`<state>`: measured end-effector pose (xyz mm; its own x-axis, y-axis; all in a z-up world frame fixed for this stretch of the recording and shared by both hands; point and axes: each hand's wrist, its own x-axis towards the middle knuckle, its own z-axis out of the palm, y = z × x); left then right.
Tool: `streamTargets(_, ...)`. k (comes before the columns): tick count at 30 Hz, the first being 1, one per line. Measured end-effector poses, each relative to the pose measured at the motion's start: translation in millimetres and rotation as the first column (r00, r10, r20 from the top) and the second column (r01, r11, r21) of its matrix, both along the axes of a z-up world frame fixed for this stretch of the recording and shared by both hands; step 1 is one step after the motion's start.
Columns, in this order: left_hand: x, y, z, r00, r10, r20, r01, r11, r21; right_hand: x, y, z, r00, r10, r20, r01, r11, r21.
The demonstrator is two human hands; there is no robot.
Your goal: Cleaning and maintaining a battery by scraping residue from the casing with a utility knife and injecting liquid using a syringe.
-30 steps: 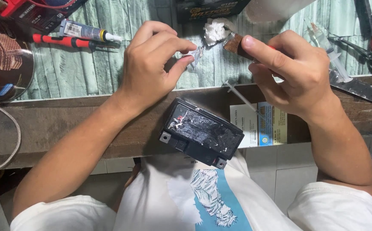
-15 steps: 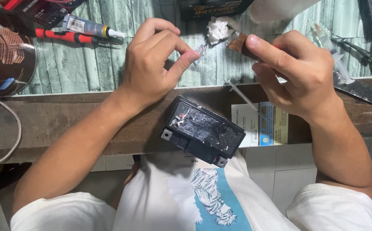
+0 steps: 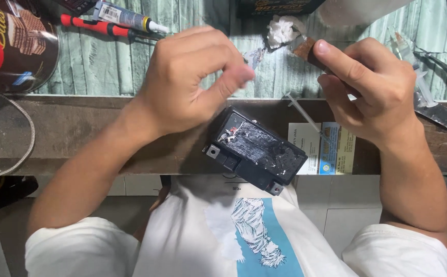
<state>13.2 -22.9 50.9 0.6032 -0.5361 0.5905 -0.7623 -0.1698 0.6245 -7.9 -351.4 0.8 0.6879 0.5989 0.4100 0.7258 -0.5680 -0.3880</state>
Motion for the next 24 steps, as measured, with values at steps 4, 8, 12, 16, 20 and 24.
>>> streamTargets(4, -24.5, 12.9, 36.2, 0.992, -0.086, -0.089, 0.102, 0.976, 0.193, -0.7, -0.6, -2.5, 1.000, 0.000, -0.005, 0.000, 1.000, -0.020)
streamTargets(8, -49.7, 19.9, 36.3, 0.994, 0.052, -0.091, -0.016, 0.936, 0.353, -2.7, -0.2, -2.6, 1.000, 0.000, -0.003, 0.000, 1.000, -0.025)
streamTargets(12, -65.1, 18.9, 29.7, 0.979, 0.174, -0.106, -0.133, 0.941, 0.311, -3.2, 0.8, -2.6, 1.000, 0.018, 0.010, -0.018, 0.999, -0.029)
streamTargets(16, -70.3, 17.5, 26.9, 0.958, 0.239, -0.159, -0.190, 0.943, 0.272, -3.9, 0.7, -3.1, 1.000, 0.017, 0.012, -0.017, 0.999, -0.028)
streamTargets(20, -75.2, 15.0, 30.8, 0.970, 0.243, 0.022, -0.234, 0.901, 0.365, -4.6, 0.0, -2.7, 1.000, 0.007, 0.021, -0.006, 1.000, -0.025)
streamTargets(24, -76.5, 10.8, 36.7, 0.969, 0.215, 0.121, -0.246, 0.876, 0.414, -5.4, -0.8, -2.7, 0.999, 0.001, 0.035, 0.000, 0.999, -0.032)
